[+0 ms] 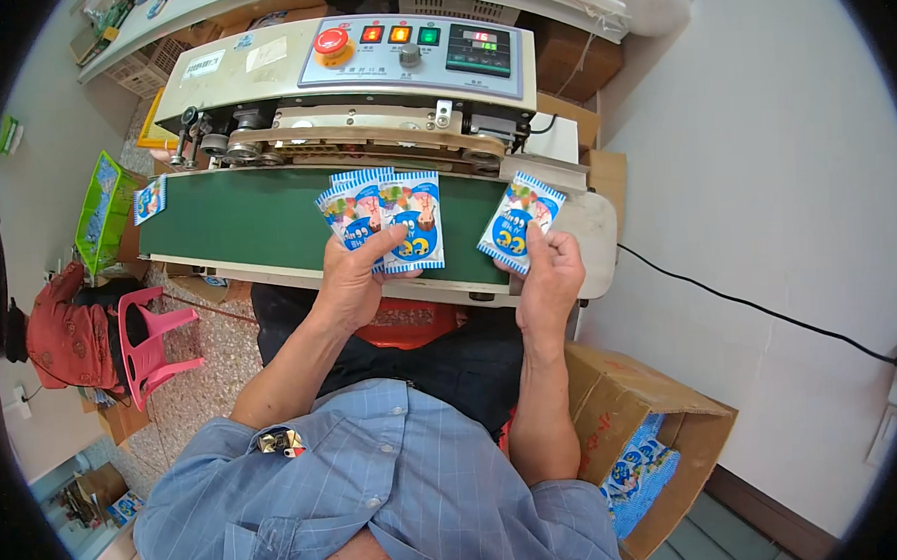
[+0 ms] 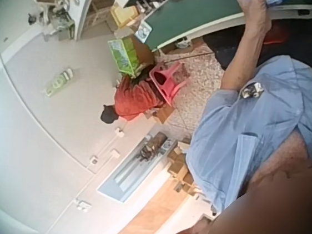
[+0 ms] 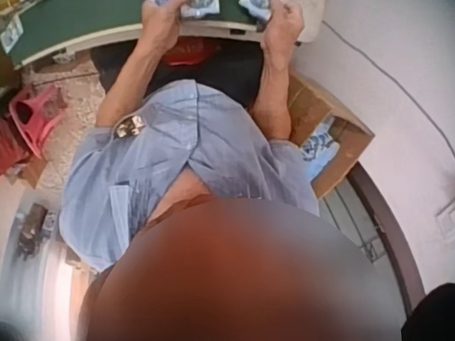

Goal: Placing small blue packets onto the conveyor belt of a sealing machine for processing.

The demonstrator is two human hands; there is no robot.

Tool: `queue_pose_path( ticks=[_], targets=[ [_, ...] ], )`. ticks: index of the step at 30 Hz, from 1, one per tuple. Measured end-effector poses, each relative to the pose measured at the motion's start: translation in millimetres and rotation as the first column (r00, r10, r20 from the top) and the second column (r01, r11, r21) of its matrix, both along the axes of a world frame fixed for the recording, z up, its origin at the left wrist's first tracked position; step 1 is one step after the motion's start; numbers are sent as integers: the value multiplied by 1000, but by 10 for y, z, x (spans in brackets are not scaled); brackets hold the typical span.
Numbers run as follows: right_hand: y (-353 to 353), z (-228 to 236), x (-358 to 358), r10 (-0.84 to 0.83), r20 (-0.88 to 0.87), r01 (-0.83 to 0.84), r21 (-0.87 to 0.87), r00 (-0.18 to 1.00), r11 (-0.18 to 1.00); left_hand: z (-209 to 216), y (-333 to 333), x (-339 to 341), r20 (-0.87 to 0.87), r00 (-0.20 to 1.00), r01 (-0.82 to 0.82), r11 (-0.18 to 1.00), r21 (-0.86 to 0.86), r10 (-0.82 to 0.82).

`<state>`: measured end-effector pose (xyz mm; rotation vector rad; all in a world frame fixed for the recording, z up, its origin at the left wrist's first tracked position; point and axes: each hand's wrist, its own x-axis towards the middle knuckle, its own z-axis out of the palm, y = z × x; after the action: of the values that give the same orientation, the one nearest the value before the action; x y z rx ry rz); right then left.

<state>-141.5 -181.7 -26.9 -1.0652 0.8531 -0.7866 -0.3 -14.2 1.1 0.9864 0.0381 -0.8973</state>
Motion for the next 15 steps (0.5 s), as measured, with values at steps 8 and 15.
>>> queue_pose_path(
  ticks=[8,15],
  targets=[
    [-90,-19,368,128,-74,-127,24,989,992,14,-13,36,-10,999,32,999,22,-32],
    [212,150,485,108,-57,-114,-130,993,985,17,-74,7,7,1000,26,999,31,-26]
  ],
)
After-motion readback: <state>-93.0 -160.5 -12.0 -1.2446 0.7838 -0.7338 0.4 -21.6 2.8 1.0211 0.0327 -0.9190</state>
